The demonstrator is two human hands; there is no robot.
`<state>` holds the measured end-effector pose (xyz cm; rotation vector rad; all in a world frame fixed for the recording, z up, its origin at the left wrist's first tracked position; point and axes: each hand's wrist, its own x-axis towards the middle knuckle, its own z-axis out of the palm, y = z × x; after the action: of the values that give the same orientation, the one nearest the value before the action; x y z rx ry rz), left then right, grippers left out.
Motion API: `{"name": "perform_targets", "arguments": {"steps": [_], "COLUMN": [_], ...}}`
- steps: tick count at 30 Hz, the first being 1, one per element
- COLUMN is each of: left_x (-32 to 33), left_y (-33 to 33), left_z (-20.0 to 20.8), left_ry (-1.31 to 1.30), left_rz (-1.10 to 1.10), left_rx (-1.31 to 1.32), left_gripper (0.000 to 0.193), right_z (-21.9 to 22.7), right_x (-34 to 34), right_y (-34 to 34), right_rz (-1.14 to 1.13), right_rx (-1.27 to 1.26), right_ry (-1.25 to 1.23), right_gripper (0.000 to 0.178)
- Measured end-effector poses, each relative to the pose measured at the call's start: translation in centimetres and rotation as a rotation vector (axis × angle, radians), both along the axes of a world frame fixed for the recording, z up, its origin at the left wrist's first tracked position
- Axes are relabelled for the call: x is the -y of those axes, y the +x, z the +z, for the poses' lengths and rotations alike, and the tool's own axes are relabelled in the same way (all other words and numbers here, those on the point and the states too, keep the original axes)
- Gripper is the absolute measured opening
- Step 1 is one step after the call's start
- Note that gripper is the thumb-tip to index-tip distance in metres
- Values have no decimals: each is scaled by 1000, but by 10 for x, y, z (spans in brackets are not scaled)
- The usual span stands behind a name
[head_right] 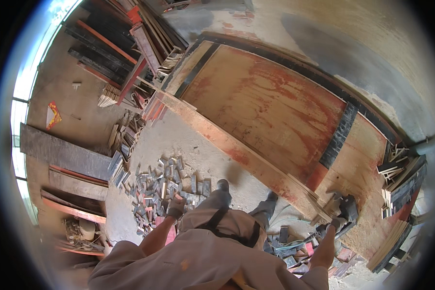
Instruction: The person assembles a wooden frame by placing and securing wooden strips and tiles onto a workbench. They use a nail gun to fasten the pieces, a hammer to tap them into place, and a chisel to adjust fit. The person repeatedly picks up and positions materials, then fastens them to build the frame structure.
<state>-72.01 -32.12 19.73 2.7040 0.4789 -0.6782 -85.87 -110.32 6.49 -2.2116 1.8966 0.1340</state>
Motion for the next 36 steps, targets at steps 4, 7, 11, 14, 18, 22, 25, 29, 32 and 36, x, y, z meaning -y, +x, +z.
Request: {"name": "perform_targets", "arguments": {"steps": [4, 7, 11, 14, 18, 22, 25, 29, 32, 36], "left_x": [-20, -61, -135, -161, -121, -12, 69, 121, 109, 64], "left_y": [-9, -5, 43, 138, 268, 362, 417, 453, 451, 413], "left_z": [-6, -32, -89, -142, -155, -99, -67, -88, -131, -154], "left_ry": [-36, 8, -19, -281, -1099, -1016, -1083, -1053, -1159, -1324], "left_rz": [190, 150, -80, 20, 591, 393, 729, 933, 874, 679], "left_rx": [-1, -4, -29, -16, -250, -175, -194, -203, -130, -76], "left_gripper": [54, 46, 34, 46, 77, 91, 83, 57, 38, 19], "right_z": [2, 17, 46, 73, 121, 174, 196, 185, 137, 66], "right_x": [-30, -69, -164, -263, -376, -385, -331, -232, -139, -42], "right_y": [0, -2, -2, 23, 96, 192, 259, 334, 372, 400], "right_rz": [24, 49, 62, 21, -67, 252, 142, 195, 125, 119], "right_rx": [36, 98, 250, 355, 586, 674, 809, 560, 302, 181], "right_ry": [26, 84, 251, 408, 589, 156, 227, -38, 71, -10], "right_gripper": [29, 28, 26, 25, 25, 29, 31, 42, 55, 103]}}
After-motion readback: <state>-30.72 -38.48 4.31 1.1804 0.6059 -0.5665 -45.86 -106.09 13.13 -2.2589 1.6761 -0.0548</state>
